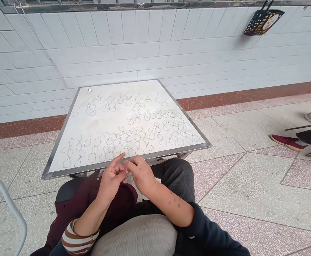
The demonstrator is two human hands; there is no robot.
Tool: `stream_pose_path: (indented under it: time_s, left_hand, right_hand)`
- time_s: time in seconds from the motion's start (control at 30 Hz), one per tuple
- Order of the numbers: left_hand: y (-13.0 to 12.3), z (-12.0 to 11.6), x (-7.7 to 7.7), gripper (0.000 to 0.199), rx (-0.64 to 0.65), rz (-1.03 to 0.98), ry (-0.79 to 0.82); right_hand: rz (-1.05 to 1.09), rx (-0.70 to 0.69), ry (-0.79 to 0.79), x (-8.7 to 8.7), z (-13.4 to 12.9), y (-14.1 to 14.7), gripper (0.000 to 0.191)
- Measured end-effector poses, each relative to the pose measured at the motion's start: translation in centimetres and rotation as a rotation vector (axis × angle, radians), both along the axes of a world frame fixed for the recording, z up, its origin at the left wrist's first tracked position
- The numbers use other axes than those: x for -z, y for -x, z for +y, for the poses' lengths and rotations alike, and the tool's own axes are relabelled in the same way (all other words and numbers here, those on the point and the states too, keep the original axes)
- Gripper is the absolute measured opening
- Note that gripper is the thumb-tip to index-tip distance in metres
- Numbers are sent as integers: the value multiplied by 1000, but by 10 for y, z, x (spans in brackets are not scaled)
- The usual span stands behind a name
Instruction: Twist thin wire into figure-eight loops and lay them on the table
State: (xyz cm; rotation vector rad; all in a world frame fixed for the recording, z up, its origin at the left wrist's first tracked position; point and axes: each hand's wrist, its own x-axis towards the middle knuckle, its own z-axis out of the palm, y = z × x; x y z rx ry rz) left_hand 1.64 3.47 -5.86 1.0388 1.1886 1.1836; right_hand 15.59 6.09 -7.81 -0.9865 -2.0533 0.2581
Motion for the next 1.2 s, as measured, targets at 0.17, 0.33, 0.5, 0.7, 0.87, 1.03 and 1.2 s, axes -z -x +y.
stream_pose_path:
  time_s: [0.17, 0.33, 0.5, 0.7, 0.87, 1.03, 1.2]
  left_hand:
    - [2, 1, 3, 61, 41, 97, -9]
    - [3, 2, 8, 64, 54, 74, -18]
    - [2, 2, 12, 66, 71, 79, -23]
    - [1, 3, 14, 68, 76, 40, -10]
    - [-2, 2, 10, 66, 28, -26, 8]
    - [-3, 2, 4, 71, -8, -111, 42]
    - [-1, 3, 3, 71, 6, -169, 95]
  right_hand:
    - [-123, -66, 67, -6, 1, -4, 29]
    - [0, -66, 106, -5, 7, -8, 23]
    - [-85, -133, -3, -8, 11, -15, 22]
    - [-87, -53, -24, -9, 6, -13, 25]
    - [-44, 27, 51, -7, 6, -8, 20]
    - [220, -123, 332, -2, 11, -9, 13]
    - [277, -155, 322, 2, 9, -7, 19]
